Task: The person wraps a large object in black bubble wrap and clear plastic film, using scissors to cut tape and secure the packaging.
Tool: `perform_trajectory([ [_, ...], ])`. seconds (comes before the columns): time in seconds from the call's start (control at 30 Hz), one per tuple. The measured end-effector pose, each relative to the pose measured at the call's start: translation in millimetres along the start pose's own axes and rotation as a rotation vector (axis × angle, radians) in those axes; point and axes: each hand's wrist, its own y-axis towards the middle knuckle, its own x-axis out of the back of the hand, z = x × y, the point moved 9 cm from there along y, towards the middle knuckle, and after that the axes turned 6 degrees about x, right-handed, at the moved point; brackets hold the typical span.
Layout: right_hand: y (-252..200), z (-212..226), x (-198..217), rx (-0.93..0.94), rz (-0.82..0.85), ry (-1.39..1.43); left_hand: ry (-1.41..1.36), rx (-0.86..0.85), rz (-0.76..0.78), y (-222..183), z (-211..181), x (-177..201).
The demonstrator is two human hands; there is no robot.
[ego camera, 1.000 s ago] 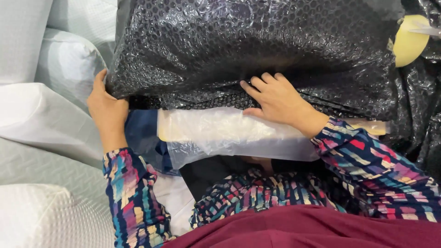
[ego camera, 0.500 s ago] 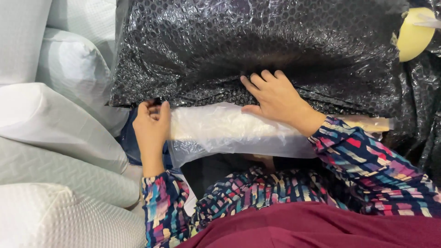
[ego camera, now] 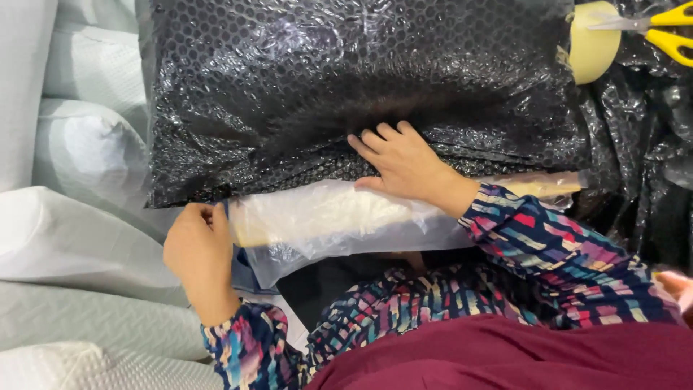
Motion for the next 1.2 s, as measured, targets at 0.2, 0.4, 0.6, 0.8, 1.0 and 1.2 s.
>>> perform_trajectory([
  [0.2,-2,1,-1,-0.009,-0.045,0.033,-0.303,-0.737,-0.199,-4,-108,-17],
  [0.4,-31,-15,39,0.0,-0.208,0.232,-0.13,-0.775,-0.317,11,-112,-55],
  [0.6,-84,-68,41,-0.139,-0.137,0.101,-0.004,-0.669,-0.194,15,-115,-64],
  [0.8,-86,-69,28,-0.177,-0.091,0.108,0.147,-0.789,-0.222,-23,-169,-31],
  [1.0,-91,-66,32,-0.179,-0.127,0.131,-0.284,-1.112,-0.02,-65,-285,-48],
  [1.2,-125,-75,73,-0.167,-0.288,0.18,-0.195,-1.088,-0.087,-63,-290,-67],
])
